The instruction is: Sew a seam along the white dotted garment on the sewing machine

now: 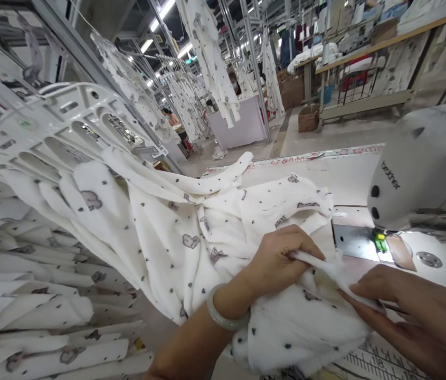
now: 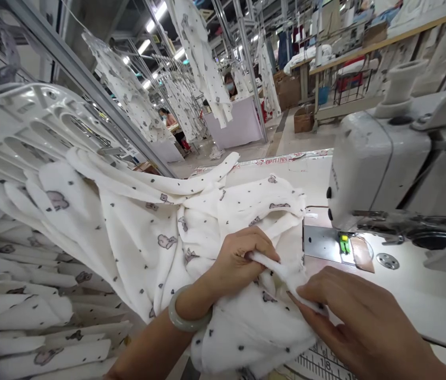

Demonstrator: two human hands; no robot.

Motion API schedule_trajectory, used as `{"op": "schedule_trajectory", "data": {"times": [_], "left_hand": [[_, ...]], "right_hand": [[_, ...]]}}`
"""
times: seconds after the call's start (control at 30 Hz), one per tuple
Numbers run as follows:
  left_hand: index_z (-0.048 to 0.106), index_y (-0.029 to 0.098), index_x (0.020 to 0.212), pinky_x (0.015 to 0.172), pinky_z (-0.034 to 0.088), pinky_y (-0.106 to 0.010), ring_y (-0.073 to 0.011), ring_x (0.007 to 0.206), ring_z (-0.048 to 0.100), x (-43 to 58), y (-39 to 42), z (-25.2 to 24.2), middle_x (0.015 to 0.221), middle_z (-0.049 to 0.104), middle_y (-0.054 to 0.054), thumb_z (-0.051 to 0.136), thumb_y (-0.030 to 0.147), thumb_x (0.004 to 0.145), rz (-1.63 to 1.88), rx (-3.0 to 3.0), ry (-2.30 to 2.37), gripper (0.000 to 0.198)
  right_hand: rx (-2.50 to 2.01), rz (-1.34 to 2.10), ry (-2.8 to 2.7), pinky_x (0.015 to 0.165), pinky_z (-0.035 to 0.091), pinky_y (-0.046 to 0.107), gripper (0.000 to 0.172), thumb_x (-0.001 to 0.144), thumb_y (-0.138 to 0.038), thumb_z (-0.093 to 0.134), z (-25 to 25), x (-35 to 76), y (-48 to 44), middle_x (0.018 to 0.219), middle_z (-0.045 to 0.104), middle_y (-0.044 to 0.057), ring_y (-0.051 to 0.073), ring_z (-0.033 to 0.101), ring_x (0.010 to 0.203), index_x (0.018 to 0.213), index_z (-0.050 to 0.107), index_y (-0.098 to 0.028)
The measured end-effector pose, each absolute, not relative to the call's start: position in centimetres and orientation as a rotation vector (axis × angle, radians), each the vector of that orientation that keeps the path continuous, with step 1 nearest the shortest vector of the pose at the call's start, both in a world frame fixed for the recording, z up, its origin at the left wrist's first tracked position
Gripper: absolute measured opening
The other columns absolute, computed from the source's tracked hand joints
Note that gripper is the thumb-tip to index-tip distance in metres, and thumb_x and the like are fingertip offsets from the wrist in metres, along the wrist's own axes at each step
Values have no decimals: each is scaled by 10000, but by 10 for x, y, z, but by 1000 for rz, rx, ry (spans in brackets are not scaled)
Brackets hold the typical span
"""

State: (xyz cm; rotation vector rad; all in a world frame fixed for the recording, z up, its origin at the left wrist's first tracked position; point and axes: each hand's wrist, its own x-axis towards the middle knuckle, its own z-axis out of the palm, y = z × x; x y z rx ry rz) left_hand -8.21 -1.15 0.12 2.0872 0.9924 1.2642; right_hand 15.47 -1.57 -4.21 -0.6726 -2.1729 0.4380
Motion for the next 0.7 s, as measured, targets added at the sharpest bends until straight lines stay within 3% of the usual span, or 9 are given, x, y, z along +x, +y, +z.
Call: {"op": "schedule_trajectory", "data": {"times": [0.17,0.37,0.53,0.63,0.7], "left_hand": [[718,184,968,879,599,-359,-194,956,688,-81,-11,4,1013,713,-76,640,99,811,1293,2071,1069,194],[777,205,861,902,598,-378,-203,954,698,-82,-10,1,998,742,-71,637,160,867,1172,2079,1115,147],[792,198,902,958,580,-386,-209,1017,703,-84,-9,4,1047,763,-81,671,188,865,1093,1955,1037,126],[767,192,916,1040,539,-400,-233,1169,679,-85,-11,12,1105,762,-82,738,257,852,1013,1631,884,96],[764,185,970,1005,546,-373,-225,1135,693,-87,-13,15,1084,763,-82,733,282,848,938,1363,824,158]], "right_hand": [[-695,443,-2180,556,502,353,158,1004,-291,546,-37,152,-22,767,709,2,196,661,615,908,671,-292],[-763,574,-2151,565,501,371,188,979,-317,567,-34,149,-31,741,703,-1,204,651,619,844,697,-302],[-1076,906,-1844,494,532,273,265,954,-537,594,-35,148,-30,761,699,0,182,655,623,856,672,-303],[-1005,1198,-1706,512,572,236,268,931,-555,633,-38,151,-17,737,686,0,185,681,642,879,654,-293],[-902,1352,-1671,512,578,218,237,921,-533,661,-42,153,-8,730,685,-7,178,682,628,909,645,-298]]}}
